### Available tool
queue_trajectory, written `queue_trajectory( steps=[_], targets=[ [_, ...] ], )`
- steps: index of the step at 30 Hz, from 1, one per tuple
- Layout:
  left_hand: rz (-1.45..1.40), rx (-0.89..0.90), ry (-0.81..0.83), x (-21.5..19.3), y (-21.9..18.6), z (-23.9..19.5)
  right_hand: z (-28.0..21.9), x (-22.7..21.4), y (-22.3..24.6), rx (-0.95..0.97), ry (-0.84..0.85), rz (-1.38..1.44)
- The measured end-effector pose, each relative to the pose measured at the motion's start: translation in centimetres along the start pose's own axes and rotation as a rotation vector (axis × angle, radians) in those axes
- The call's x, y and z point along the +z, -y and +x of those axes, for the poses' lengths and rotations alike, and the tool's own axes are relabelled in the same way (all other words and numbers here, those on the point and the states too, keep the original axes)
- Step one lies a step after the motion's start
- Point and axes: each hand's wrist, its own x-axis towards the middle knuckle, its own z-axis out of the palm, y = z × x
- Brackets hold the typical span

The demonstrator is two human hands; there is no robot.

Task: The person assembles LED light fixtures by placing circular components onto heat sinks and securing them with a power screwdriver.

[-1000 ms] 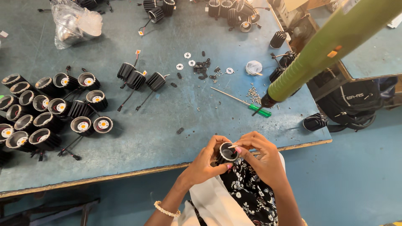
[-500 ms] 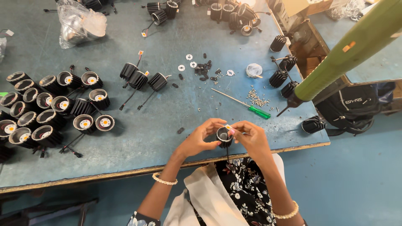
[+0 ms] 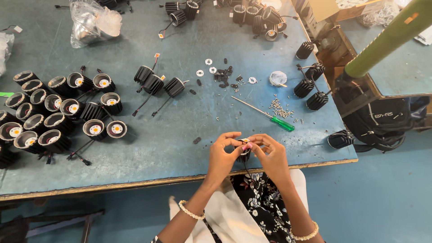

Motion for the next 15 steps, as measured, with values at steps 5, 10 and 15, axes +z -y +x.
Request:
queue_trajectory(
  steps=[5,10,15],
  targets=[
    [0.158,0.101,-0.106,0.5,-1.2,-0.8,-0.6,0.7,1.3,-0.187,-0.103,-0.068],
    [0.346,0.072,-0.129,0.9,-2.2,-1.9,-1.7,1.6,1.4,-0.37,-0.227,-0.262],
    [0.298,0.117,-0.17,-0.3,-2.4,-1.6,-1.6,1.1,0.5,-0.424,-0.372,-0.376]
  ],
)
